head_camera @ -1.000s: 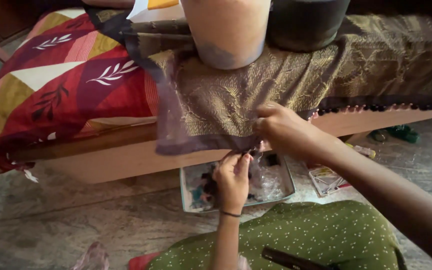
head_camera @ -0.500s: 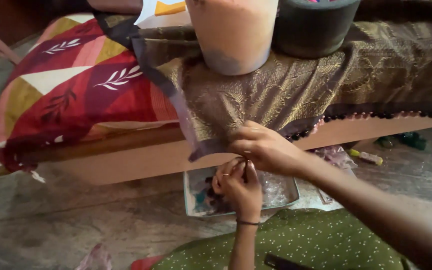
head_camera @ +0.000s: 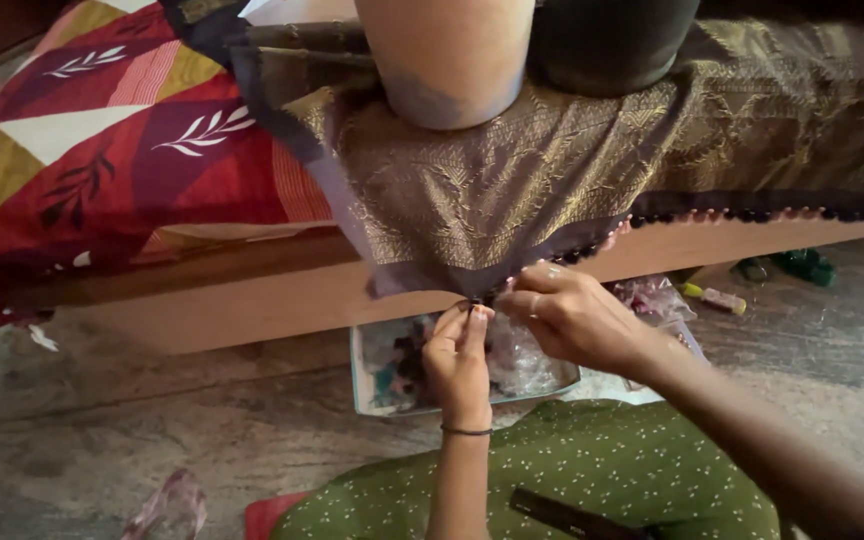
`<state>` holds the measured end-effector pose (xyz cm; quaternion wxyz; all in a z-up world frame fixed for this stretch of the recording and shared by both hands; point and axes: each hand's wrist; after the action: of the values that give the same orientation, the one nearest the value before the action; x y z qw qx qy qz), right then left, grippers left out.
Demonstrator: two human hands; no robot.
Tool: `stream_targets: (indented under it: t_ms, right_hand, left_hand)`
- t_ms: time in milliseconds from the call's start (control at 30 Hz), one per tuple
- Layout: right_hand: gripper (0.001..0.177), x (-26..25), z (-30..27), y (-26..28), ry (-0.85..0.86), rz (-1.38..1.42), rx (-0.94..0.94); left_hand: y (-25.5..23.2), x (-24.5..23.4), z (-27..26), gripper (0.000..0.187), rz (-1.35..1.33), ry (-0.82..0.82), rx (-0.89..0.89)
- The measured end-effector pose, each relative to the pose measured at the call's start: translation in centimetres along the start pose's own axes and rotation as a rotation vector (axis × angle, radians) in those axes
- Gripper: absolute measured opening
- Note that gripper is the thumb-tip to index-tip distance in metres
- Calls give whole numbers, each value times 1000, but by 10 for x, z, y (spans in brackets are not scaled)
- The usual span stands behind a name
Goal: Attaching or sewing small decorative tassels onto the edge of a piece of fabric.
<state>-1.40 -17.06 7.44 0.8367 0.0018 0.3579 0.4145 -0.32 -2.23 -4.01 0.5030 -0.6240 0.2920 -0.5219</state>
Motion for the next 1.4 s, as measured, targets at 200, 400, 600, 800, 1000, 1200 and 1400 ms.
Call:
stream_targets:
  t_ms: [200, 400, 600, 800, 1000, 1200, 1400]
  right_hand:
    - [8, 46, 76, -14, 406, -42, -322]
    - [12, 39, 53, -1, 350, -145, -299]
    - [13, 44, -23, -4, -39, -101, 247]
    - [3, 33, -37, -10, -69, -41, 401]
    - [24, -1, 10, 1, 32, 19, -58]
    - [17, 49, 80, -17, 450, -23, -344]
    - [20, 41, 82, -17, 462, 27, -387]
  left_hand:
    - [-2, 11, -13, 15, 225, -160, 185]
    - [-28, 9, -21, 15, 566, -265, 725]
    - [-17, -1, -11, 18, 270, -138, 287]
    - [-28, -4, -11, 20, 83, -26, 174]
    - [-33, -7, -5, 19, 163, 37, 277]
    - [-34, -8, -7, 11, 123, -23, 214]
    - [-46, -1, -19, 11, 646, -155, 657]
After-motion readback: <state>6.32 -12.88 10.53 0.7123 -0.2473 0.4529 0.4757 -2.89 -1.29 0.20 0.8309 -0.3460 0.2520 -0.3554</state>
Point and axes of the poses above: each hand's wrist, its own z-axis towards the middle knuckle, its own x-axis out of the palm, y = z × x, and after that the axes turned 15 degrees about -y, right-handed
